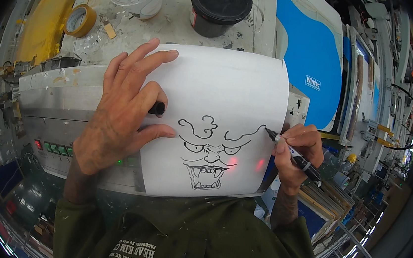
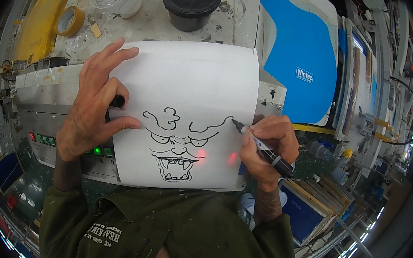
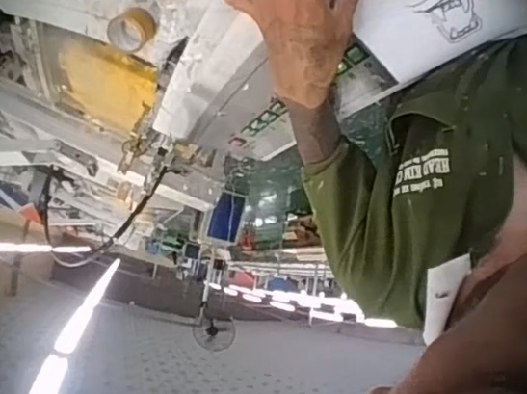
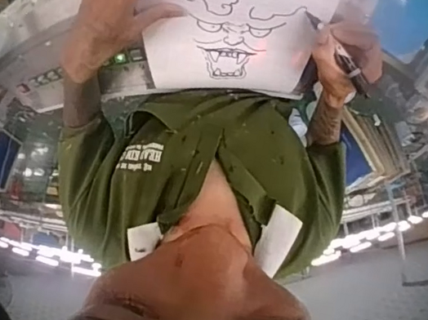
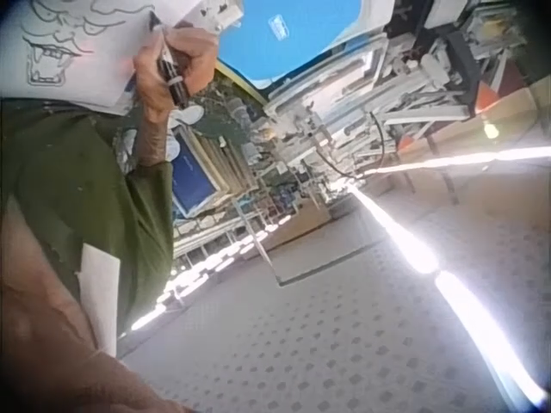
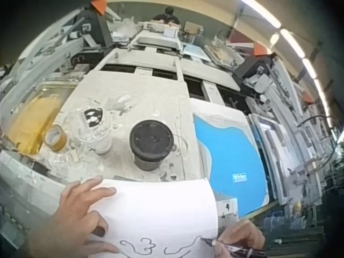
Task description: Drawing a graphic design on paper using a marker.
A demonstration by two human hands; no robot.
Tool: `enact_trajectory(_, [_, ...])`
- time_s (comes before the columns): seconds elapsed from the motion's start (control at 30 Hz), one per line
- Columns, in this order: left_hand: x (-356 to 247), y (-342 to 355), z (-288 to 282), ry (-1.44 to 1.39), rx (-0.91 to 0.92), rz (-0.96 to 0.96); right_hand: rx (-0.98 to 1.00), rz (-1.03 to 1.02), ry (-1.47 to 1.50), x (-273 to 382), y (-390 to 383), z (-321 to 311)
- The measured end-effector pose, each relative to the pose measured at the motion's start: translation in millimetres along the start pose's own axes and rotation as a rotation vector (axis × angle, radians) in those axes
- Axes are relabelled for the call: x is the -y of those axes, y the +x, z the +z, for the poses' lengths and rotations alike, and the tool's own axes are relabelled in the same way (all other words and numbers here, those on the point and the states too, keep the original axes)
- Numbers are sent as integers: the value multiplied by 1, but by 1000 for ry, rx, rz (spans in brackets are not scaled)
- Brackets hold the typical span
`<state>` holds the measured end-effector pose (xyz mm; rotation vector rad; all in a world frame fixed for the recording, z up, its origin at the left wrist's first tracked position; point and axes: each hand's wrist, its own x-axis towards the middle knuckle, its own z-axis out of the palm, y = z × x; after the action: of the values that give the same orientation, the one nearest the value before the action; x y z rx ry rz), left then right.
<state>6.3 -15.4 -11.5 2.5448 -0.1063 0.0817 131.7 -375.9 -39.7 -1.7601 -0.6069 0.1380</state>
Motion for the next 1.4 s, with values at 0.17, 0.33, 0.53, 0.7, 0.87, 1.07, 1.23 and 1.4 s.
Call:
enact_trajectory(0.17, [1,1,1,-5,4,2,-18,-45,116,9,3,13])
enact_trajectory(0.33, [0,0,0,-8,7,-9,178,-79,-18,18,14,29])
enact_trajectory(0.53, [-1,1,0,-8,11,-7,199,-95,-28,18,14,29])
enact_trajectory(0.7, [-2,1,-2,-1,19,-20,231,-102,-35,20,15,29])
enact_trajectory(0.87, [-1,2,0,6,13,-4,222,-114,-9,18,14,27])
enact_trajectory(1.07, [-2,1,-1,-6,1,-1,250,-135,-56,21,16,24])
enact_trajectory(1.23, [-1,1,-2,26,17,-1,209,-125,-32,18,17,26])
enact_trajectory(1.4, [-1,0,-2,15,21,-6,204,-146,-78,15,17,23])
